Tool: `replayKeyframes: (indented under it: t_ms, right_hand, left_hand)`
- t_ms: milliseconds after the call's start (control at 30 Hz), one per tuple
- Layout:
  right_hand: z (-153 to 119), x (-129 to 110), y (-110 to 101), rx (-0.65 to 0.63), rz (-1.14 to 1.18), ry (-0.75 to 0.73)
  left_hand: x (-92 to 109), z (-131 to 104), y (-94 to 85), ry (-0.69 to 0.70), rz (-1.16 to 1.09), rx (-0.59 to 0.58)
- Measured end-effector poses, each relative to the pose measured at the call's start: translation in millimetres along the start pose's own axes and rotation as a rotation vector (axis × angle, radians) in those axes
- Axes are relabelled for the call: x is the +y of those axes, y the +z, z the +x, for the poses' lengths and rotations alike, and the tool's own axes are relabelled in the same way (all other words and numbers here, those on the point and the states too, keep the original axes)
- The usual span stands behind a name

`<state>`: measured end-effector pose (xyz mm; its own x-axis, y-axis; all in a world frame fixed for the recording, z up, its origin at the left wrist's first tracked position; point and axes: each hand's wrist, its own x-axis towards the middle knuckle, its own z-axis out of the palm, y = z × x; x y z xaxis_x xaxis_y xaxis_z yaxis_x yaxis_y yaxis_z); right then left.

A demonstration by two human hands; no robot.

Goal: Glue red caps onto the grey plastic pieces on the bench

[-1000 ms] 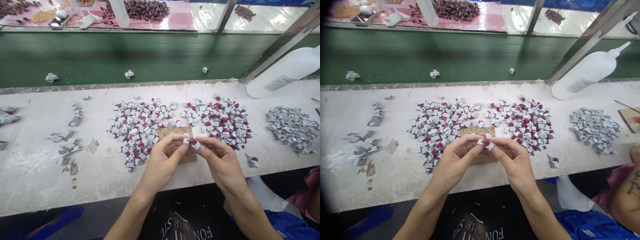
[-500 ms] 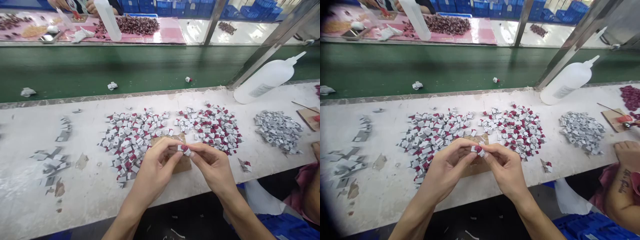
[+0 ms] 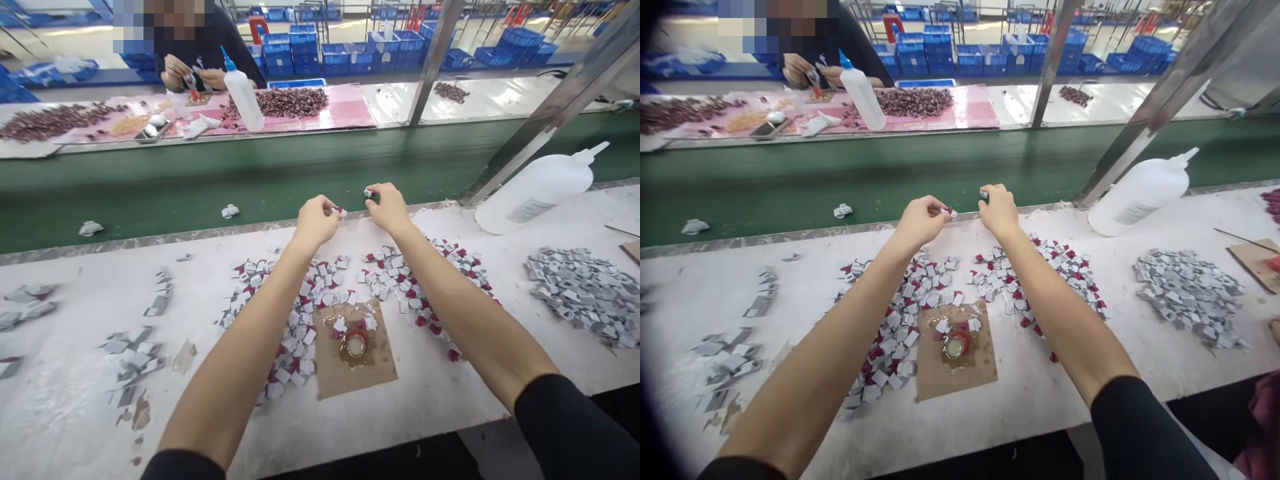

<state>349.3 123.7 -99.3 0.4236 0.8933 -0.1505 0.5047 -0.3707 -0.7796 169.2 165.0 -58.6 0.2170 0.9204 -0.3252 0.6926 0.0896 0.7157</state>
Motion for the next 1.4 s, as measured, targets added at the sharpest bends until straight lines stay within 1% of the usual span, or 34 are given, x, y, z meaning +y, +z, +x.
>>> replayKeyframes:
  t_ms: [33,100,167,233,300,333,433,500,533,600,667,733,833,933,1033,1100,1267,1333,1400]
  right_hand:
    - [16.0,-1.0,8.7,0.002,-0.018,0.007]
    - [37.3,-2.9,19.8,-0.008,-0.035,0.018]
    - [46.7,-3.4,21.3,-0.017,-0.026,0.03]
    - [45.8,-1.9,14.0,-0.011,0.011,0.04]
    - [33.6,0.6,0.3,-0.002,0.071,0.048]
    - [22.9,2.0,-7.8,-0.003,0.109,0.053]
    - [-23.1,5.6,-32.0,-0.046,0.227,0.075]
    - [-54.3,8.1,-43.1,-0.089,0.303,0.106]
    - [-65.7,9.4,-46.0,-0.103,0.34,0.128]
    - [-75.1,11.9,-45.9,-0.102,0.415,0.183]
    - [-66.4,13.7,-39.2,-0.075,0.491,0.243]
    - [-47.4,13.6,-29.5,-0.057,0.56,0.295]
    - [-23.0,9.3,-15.4,-0.076,0.631,0.33]
    - [-19.5,2.1,-5.5,-0.122,0.667,0.271]
    - [-28.7,-3.3,-0.4,-0.17,0.687,0.147]
    - [-34.4,-5.0,0.5,-0.187,0.693,0.066]
    - [-42.6,-6.6,-5.8,-0.182,0.679,-0.083]
    - [-46.4,-7.3,-10.7,-0.188,0.662,-0.121]
    - [-50.7,-7.7,-15.6,-0.203,0.641,-0.144]
  left_hand:
    - [-1.1,18.1,7.3,-0.019,0.003,0.001]
    - [-5.1,47.9,21.6,-0.052,0.0,-0.011]
    - [-9.9,68.8,33.4,-0.074,-0.014,-0.033]
    - [-14.1,82.2,42.0,-0.084,-0.028,-0.06]
    - [-17.2,90.0,47.5,-0.087,-0.037,-0.089]
    - [-18.3,92.5,49.3,-0.084,-0.04,-0.101]
    - [-20.7,95.9,51.2,-0.065,-0.048,-0.123]
    - [-22.2,95.5,50.0,-0.052,-0.06,-0.129]
    - [-23.0,94.6,48.9,-0.047,-0.069,-0.132]
    - [-24.5,91.8,45.8,-0.037,-0.092,-0.138]
    - [-25.2,87.4,41.7,-0.027,-0.121,-0.141]
    - [-24.5,81.3,36.5,-0.015,-0.16,-0.144]
    - [-21.0,68.1,25.5,0.008,-0.247,-0.174]
    - [-16.8,50.7,12.5,0.046,-0.362,-0.217]
    - [-14.4,33.3,2.0,0.081,-0.472,-0.261]
    - [-14.4,24.4,-1.8,0.094,-0.534,-0.292]
    - [-18.1,13.1,-4.4,0.09,-0.659,-0.295]
    - [-18.8,10.2,-6.9,0.09,-0.684,-0.3]
    - [-18.3,7.0,-11.0,0.095,-0.684,-0.329]
